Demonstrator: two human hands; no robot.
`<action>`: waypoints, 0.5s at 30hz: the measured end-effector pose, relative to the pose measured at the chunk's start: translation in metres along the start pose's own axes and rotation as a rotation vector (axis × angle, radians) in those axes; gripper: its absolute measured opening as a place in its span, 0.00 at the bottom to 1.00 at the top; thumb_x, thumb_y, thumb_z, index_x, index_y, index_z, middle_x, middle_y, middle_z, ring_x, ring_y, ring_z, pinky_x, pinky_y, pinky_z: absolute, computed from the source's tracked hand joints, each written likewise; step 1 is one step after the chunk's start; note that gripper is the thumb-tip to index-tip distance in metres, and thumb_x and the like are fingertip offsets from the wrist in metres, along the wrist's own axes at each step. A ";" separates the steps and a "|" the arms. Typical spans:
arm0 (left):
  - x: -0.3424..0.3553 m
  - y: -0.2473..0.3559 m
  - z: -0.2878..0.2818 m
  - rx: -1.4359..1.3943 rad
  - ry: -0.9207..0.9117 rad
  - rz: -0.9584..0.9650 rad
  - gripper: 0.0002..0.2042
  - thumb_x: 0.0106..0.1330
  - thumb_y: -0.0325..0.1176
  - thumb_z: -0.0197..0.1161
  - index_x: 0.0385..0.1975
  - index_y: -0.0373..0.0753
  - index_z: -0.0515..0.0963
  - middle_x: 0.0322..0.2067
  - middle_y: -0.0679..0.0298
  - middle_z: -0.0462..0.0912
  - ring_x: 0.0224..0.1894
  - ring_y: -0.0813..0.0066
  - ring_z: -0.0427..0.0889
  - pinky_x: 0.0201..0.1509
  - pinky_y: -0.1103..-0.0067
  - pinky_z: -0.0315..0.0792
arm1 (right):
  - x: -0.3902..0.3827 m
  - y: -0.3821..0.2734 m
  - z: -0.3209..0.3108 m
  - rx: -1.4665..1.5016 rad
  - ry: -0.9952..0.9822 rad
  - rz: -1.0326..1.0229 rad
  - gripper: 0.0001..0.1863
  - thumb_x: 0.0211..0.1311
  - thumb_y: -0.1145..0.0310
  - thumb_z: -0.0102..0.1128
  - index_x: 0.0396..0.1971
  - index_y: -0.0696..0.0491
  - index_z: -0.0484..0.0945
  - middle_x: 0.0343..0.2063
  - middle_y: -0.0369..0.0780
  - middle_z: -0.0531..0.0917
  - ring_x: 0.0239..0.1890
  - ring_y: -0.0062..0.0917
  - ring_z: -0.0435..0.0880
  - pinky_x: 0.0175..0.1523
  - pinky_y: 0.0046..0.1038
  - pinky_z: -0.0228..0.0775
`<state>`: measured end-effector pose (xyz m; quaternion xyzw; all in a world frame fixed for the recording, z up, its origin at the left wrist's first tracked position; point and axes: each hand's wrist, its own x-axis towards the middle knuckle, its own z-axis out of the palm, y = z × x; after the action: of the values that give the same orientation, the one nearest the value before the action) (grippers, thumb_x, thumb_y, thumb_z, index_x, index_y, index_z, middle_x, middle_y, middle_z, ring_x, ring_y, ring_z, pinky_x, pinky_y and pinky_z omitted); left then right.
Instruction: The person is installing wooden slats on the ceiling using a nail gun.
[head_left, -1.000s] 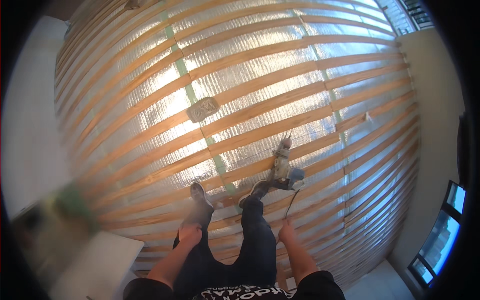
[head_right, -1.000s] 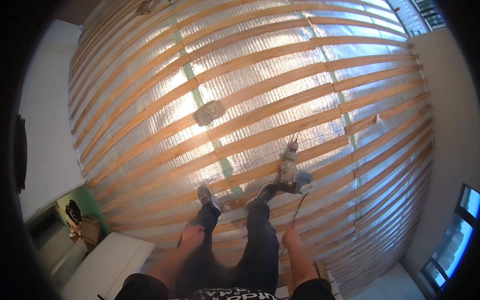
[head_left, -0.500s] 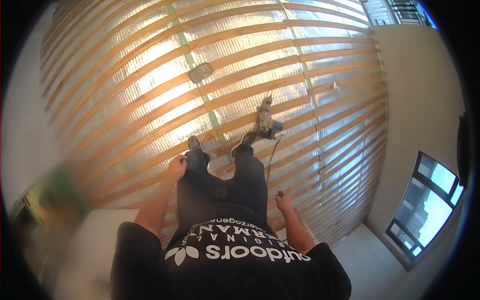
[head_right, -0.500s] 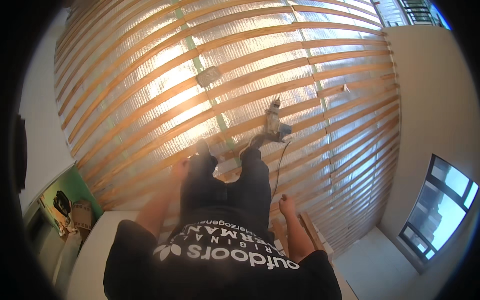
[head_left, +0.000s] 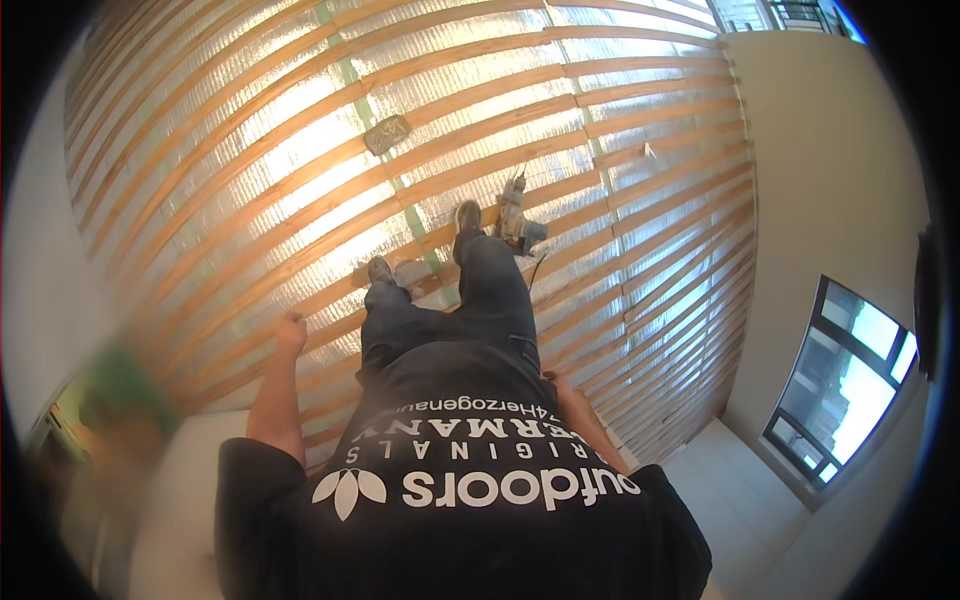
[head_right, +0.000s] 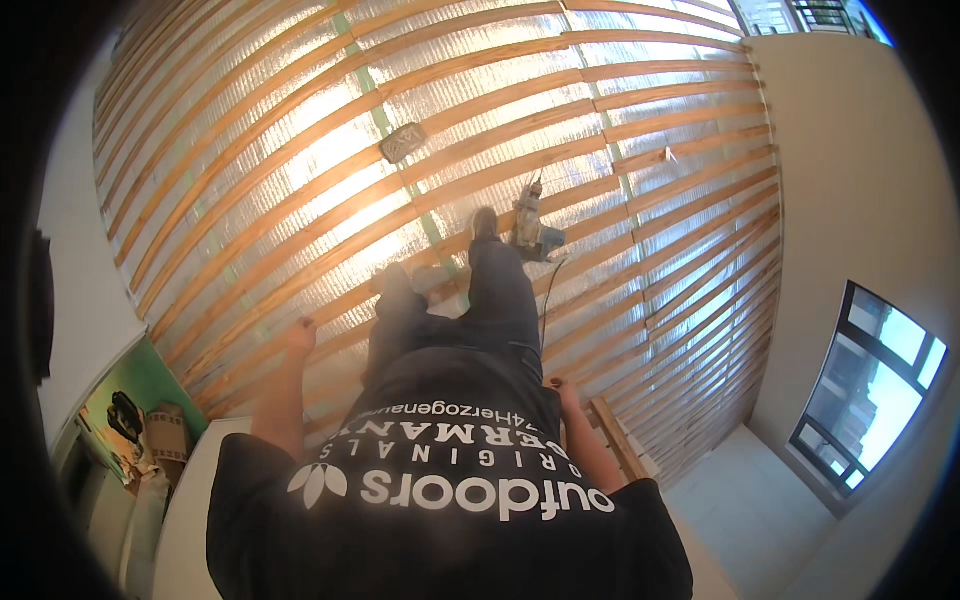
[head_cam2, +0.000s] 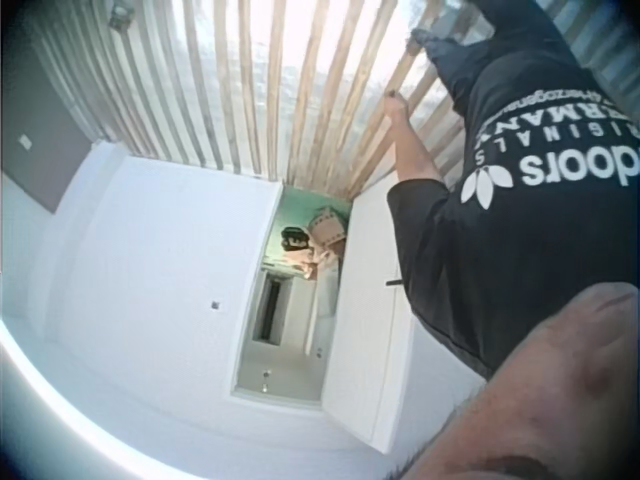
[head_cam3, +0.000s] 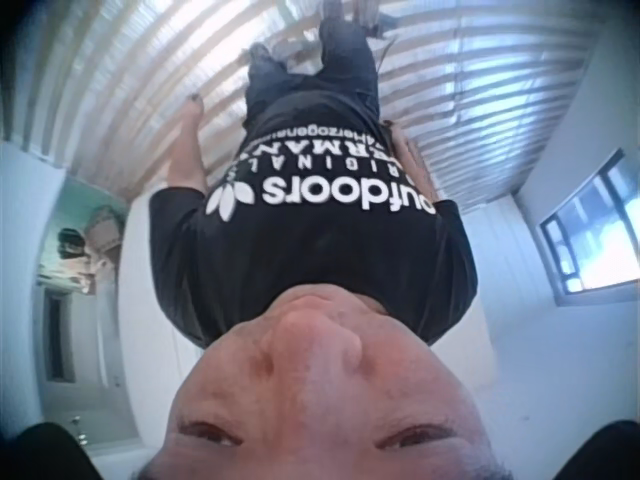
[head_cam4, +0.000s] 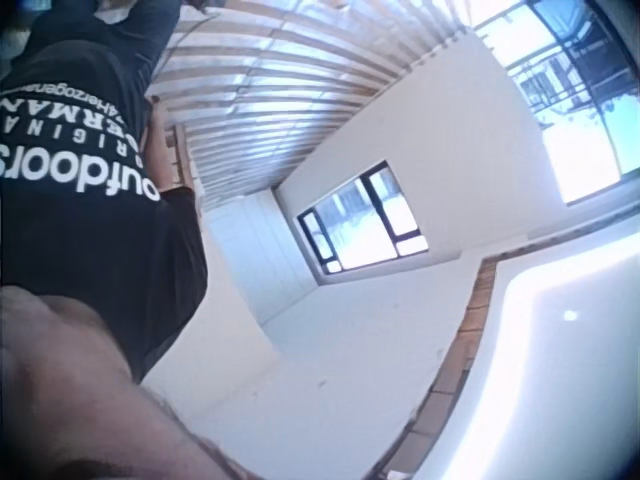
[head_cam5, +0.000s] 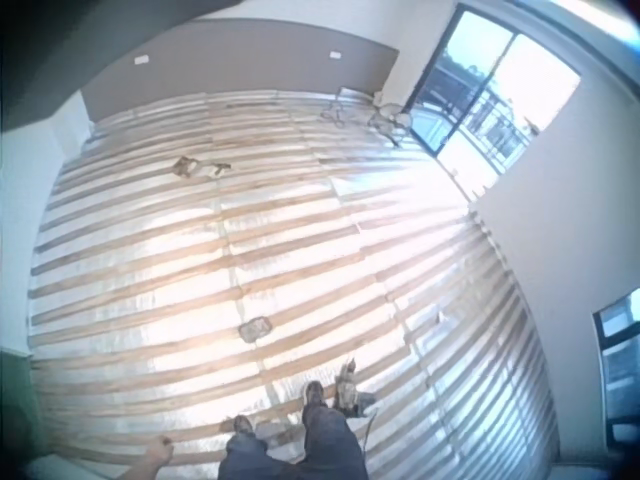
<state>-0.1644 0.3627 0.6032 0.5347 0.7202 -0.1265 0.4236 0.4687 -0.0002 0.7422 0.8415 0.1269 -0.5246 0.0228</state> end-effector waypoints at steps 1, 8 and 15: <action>0.002 0.000 0.001 -0.006 0.019 -0.010 0.17 0.73 0.36 0.60 0.56 0.35 0.84 0.56 0.43 0.87 0.61 0.46 0.85 0.69 0.60 0.75 | 0.017 -0.015 -0.010 -0.047 0.001 -0.020 0.33 0.62 0.49 0.76 0.57 0.60 0.87 0.50 0.52 0.92 0.55 0.43 0.91 0.61 0.39 0.80; 0.023 0.153 -0.012 -0.239 0.168 0.015 0.18 0.74 0.36 0.61 0.57 0.34 0.84 0.55 0.43 0.88 0.61 0.45 0.85 0.69 0.59 0.76 | 0.134 -0.128 -0.129 -0.191 0.017 -0.101 0.26 0.65 0.60 0.67 0.58 0.60 0.86 0.49 0.57 0.91 0.55 0.45 0.91 0.62 0.40 0.81; -0.004 0.277 0.040 -0.220 0.142 -0.183 0.19 0.77 0.41 0.60 0.56 0.33 0.84 0.53 0.41 0.88 0.59 0.44 0.86 0.65 0.59 0.78 | 0.306 -0.294 -0.306 -0.310 0.090 -0.444 0.26 0.65 0.67 0.67 0.60 0.64 0.83 0.42 0.50 0.92 0.40 0.33 0.93 0.49 0.36 0.84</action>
<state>0.0982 0.4445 0.6573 0.4247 0.8035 -0.0469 0.4145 0.7946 0.3944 0.6354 0.8019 0.3879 -0.4534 0.0301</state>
